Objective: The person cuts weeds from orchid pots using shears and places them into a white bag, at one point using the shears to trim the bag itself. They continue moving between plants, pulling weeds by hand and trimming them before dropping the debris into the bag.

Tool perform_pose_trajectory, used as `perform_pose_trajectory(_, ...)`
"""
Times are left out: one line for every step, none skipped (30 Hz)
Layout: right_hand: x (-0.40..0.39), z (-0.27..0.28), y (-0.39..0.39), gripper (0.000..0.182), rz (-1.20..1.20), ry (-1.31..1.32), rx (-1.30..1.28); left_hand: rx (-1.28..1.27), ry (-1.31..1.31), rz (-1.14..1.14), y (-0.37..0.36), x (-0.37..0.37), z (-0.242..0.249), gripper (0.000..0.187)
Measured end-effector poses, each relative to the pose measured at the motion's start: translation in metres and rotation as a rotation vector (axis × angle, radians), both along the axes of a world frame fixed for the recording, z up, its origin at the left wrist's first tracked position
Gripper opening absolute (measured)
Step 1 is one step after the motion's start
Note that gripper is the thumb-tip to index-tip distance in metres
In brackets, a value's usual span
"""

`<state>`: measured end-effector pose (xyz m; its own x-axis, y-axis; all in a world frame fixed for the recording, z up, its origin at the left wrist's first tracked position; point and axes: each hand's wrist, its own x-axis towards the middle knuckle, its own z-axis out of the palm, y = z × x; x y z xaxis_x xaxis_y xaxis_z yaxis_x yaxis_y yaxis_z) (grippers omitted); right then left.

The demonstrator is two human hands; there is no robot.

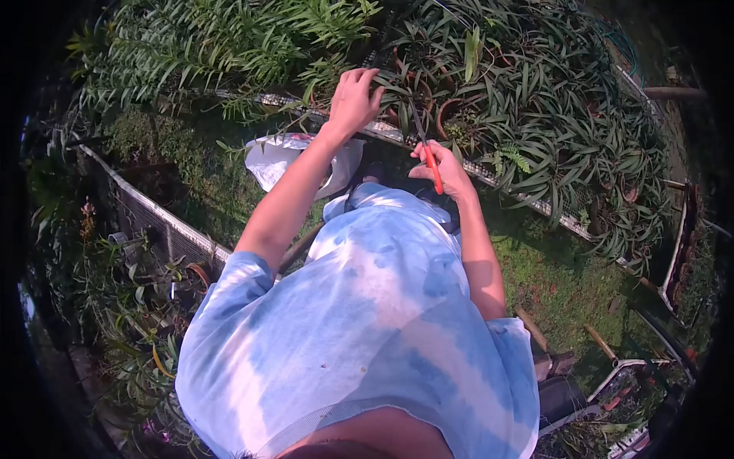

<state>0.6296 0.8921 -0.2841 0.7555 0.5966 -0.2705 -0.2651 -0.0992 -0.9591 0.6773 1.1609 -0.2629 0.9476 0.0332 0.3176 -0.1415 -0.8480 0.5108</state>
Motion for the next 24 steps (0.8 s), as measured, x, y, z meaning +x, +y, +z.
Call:
perform_pose_trajectory(0.001,0.003,0.005,0.044,-0.027,-0.018,-0.003,0.118,-0.036,-0.043,0.012,0.015,-0.003,0.045)
perform_pose_trajectory(0.001,0.005,0.010,0.042,-0.052,-0.033,-0.009,0.234,-0.069,-0.084,0.024,0.030,-0.005,0.049)
perform_pose_trajectory(0.003,0.017,0.015,0.037,-0.065,0.028,-0.149,0.353,-0.001,-0.131,0.036,0.049,-0.017,0.059)
perform_pose_trajectory(0.002,0.016,0.021,0.036,-0.086,-0.014,-0.129,0.488,0.055,-0.164,0.047,0.064,-0.018,0.060)
perform_pose_trajectory(0.002,0.012,0.026,0.036,-0.110,-0.055,-0.108,0.624,0.111,-0.199,0.057,0.079,-0.020,0.060)
perform_pose_trajectory(0.003,0.009,0.033,0.035,-0.135,-0.094,-0.086,0.761,0.169,-0.237,0.065,0.091,-0.021,0.061)
perform_pose_trajectory(0.003,0.010,0.043,0.035,-0.176,-0.095,-0.060,0.840,0.290,-0.207,0.072,0.102,-0.019,0.062)
perform_pose_trajectory(0.002,0.010,0.050,0.034,-0.186,-0.053,-0.090,0.890,0.339,-0.143,0.083,0.112,-0.027,0.058)
perform_pose_trajectory(0.001,0.016,0.057,0.034,-0.201,-0.004,-0.123,0.916,0.371,-0.099,0.098,0.122,-0.036,0.054)
perform_pose_trajectory(-0.001,0.021,0.062,0.034,-0.219,0.048,-0.154,0.944,0.401,-0.058,0.110,0.123,-0.037,0.052)
perform_pose_trajectory(-0.002,0.020,0.066,0.032,-0.218,0.024,-0.150,0.948,0.415,-0.092,0.123,0.122,-0.035,0.048)
perform_pose_trajectory(-0.002,0.018,0.069,0.032,-0.216,-0.017,-0.171,0.955,0.426,-0.127,0.134,0.120,-0.021,0.046)
perform_pose_trajectory(0.000,0.015,0.072,0.031,-0.212,-0.059,-0.193,0.984,0.384,-0.182,0.145,0.114,-0.009,0.039)
perform_pose_trajectory(-0.001,0.011,0.074,0.031,-0.207,-0.096,-0.217,1.011,0.346,-0.238,0.155,0.107,-0.004,0.036)
perform_pose_trajectory(-0.002,0.013,0.081,0.030,-0.251,-0.118,-0.153,0.947,0.304,-0.273,0.166,0.103,-0.008,0.036)
perform_pose_trajectory(0.001,0.019,0.086,0.037,-0.258,0.012,-0.186,0.882,0.265,-0.303,0.175,0.101,-0.015,0.036)
perform_pose_trajectory(0.000,0.018,0.089,0.037,-0.274,-0.022,-0.165,0.846,0.177,-0.321,0.183,0.098,-0.025,0.041)
perform_pose_trajectory(0.001,0.015,0.093,0.036,-0.284,-0.060,-0.141,0.843,0.158,-0.345,0.183,0.097,-0.026,0.041)
perform_pose_trajectory(0.001,0.012,0.098,0.035,-0.293,-0.054,-0.124,0.840,0.141,-0.363,0.185,0.096,-0.026,0.041)
perform_pose_trajectory(0.000,0.010,0.101,0.031,-0.311,-0.040,-0.094,0.836,0.126,-0.379,0.187,0.094,-0.026,0.041)
perform_pose_trajectory(0.000,0.011,0.105,0.030,-0.328,-0.028,-0.064,0.850,0.129,-0.379,0.185,0.094,-0.025,0.041)
perform_pose_trajectory(0.000,0.010,0.108,0.030,-0.345,-0.018,-0.036,0.848,0.116,-0.389,0.184,0.094,-0.025,0.041)
perform_pose_trajectory(0.001,0.007,0.109,0.030,-0.335,-0.017,-0.045,0.843,0.103,-0.398,0.183,0.093,-0.024,0.041)
perform_pose_trajectory(0.001,0.007,0.111,0.030,-0.339,-0.019,-0.046,0.837,0.088,-0.407,0.182,0.094,-0.022,0.040)
